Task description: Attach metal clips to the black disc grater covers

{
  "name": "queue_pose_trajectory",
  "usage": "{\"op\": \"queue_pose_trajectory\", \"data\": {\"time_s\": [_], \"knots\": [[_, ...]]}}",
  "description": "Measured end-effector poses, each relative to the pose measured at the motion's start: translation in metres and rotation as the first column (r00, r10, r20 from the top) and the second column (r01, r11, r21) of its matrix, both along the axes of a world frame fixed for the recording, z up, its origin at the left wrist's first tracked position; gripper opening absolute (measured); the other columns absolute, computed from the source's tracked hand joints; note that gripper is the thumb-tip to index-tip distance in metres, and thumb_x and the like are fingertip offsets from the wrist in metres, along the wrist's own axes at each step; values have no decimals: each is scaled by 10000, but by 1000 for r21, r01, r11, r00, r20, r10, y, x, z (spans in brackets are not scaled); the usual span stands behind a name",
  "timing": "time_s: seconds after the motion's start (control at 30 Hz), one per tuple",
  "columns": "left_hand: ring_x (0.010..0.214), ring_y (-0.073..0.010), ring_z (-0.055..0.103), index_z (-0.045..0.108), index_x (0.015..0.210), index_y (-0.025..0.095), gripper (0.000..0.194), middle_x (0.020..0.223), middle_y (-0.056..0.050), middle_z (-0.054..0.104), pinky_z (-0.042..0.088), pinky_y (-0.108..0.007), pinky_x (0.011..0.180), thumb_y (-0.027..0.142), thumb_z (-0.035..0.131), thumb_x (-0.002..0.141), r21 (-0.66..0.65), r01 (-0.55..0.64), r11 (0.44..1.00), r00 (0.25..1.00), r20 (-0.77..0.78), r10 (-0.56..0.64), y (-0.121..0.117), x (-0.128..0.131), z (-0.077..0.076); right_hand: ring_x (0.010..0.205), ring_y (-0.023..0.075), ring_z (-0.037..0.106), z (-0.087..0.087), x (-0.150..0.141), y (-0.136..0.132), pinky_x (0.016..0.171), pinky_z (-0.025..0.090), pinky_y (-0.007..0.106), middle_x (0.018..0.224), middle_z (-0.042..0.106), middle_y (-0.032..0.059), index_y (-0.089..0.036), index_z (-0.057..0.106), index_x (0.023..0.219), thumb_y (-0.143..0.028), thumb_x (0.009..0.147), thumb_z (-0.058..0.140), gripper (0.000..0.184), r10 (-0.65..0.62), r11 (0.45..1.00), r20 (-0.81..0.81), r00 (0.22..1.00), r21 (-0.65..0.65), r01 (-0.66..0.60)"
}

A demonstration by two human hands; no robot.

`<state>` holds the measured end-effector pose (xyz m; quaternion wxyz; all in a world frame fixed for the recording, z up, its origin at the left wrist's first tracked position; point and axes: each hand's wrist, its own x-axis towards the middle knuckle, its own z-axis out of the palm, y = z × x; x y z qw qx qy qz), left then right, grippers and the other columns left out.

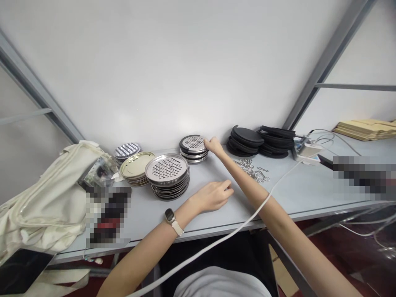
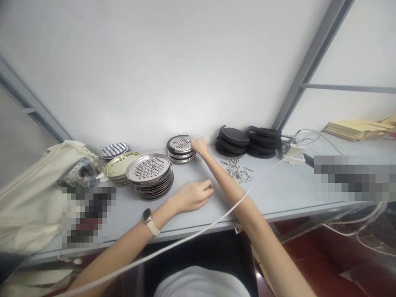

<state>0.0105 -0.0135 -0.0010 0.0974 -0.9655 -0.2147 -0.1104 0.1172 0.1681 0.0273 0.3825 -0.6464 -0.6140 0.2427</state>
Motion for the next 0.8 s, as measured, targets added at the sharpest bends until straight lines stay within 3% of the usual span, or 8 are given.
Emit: {"op": "queue_pose_trajectory", "data": {"time_s": [0.1,0.2,0.27,0.4,0.53,0.7,0.8], "knots": [[740,-154,573,528,909,168,138,1036,-69,541,448,-303,635,189,393,931,-14,-8,1000,1000,-5,8,-1,0,2,962,303,608,-2,-3,-3,831,445,373,1025,653,235,-86,512,1021,-370,891,465,316,-89,996,63,994,-17,90],[754,-158,584,522,941,163,142,1007,-75,548,457,-302,646,207,387,940,-46,-17,999,1000,7,18,-3,2,3,936,298,607,-3,-2,-8,800,439,361,1028,645,249,-71,491,1060,-358,917,399,334,-129,992,99,987,4,129],[755,-163,590,516,987,155,160,976,-72,555,463,-305,646,235,382,950,-54,-16,998,1000,24,17,-3,2,3,861,273,602,-2,2,-12,749,427,334,941,656,214,-87,510,1007,-319,920,369,286,-146,989,120,982,38,142],[752,-169,599,519,1025,145,186,945,-65,577,462,-307,652,237,373,955,15,2,1000,998,62,-3,-1,1,8,644,169,507,-1,18,-22,616,352,265,669,584,62,-168,503,697,-252,880,398,227,-105,987,174,979,134,82],[736,-163,602,536,1037,145,198,895,-58,607,454,-288,622,201,369,948,99,-49,994,979,203,29,-7,-11,29,577,129,410,-5,39,-32,568,290,256,586,499,15,-184,440,601,-259,901,374,315,-51,979,237,970,202,2],[799,-145,624,571,1039,170,176,921,-42,665,482,-253,690,160,469,895,122,-195,973,837,539,100,-27,-55,73,590,147,451,-24,58,-44,582,299,256,627,555,36,-187,459,637,-224,899,417,268,19,983,330,944,166,-77],[780,-139,621,620,996,197,162,898,-25,678,483,-256,743,175,509,879,66,-452,890,643,715,274,-29,-96,96,612,166,496,-33,62,-52,594,304,262,674,609,74,-178,500,679,-225,938,371,293,50,986,389,920,127,-107]]}}
